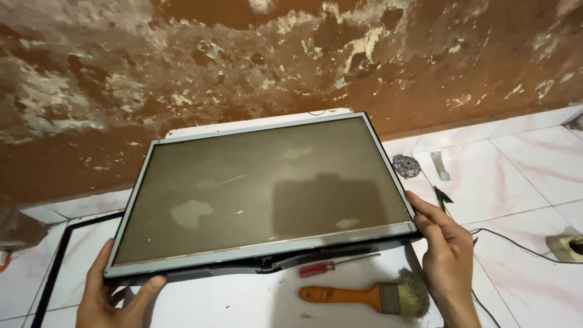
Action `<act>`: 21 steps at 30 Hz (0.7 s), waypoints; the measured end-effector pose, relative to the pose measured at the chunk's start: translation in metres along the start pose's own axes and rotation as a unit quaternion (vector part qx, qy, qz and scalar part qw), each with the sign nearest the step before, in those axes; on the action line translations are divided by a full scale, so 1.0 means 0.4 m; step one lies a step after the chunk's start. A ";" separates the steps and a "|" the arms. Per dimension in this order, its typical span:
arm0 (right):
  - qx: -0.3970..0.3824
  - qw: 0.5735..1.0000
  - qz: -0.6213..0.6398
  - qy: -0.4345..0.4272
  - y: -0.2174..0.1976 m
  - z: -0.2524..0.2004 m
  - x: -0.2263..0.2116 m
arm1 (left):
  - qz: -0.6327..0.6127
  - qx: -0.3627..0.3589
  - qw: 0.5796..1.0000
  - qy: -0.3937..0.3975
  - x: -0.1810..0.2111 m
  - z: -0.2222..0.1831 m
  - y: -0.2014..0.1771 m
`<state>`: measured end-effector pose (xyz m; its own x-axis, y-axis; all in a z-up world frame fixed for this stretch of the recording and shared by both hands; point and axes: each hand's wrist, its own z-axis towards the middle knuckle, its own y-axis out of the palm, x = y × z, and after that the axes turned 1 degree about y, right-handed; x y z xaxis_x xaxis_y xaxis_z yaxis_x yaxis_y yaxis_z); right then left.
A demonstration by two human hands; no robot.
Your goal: The person is disassembling an LCD monitor, cleaning the panel with a brush, and then reattaching the front plastic frame.
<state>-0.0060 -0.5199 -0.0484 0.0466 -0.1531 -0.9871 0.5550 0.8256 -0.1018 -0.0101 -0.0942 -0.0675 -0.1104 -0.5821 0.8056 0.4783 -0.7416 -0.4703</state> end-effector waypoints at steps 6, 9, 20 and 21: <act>0.001 1.000 -0.028 -0.014 -0.004 -0.010 0.001 | -0.025 0.013 0.997 -0.073 0.043 -0.015 -0.010; -0.007 0.999 -0.028 -0.021 -0.008 -0.012 0.008 | -0.001 0.037 0.990 -0.134 0.101 -0.013 -0.015; -0.019 0.985 -0.118 -0.124 -0.021 -0.008 0.064 | -0.163 0.081 0.942 -0.283 0.172 0.005 -0.037; -0.014 0.984 -0.105 -0.140 -0.020 -0.007 0.071 | -0.158 0.076 0.947 -0.268 0.164 0.003 -0.039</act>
<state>-0.0115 -0.5291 -0.0762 0.1628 -0.4625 -0.8715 0.5533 0.7742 -0.3075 -0.0237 -0.1207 -0.0068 0.1699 -0.0559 0.9839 0.6204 -0.7697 -0.1509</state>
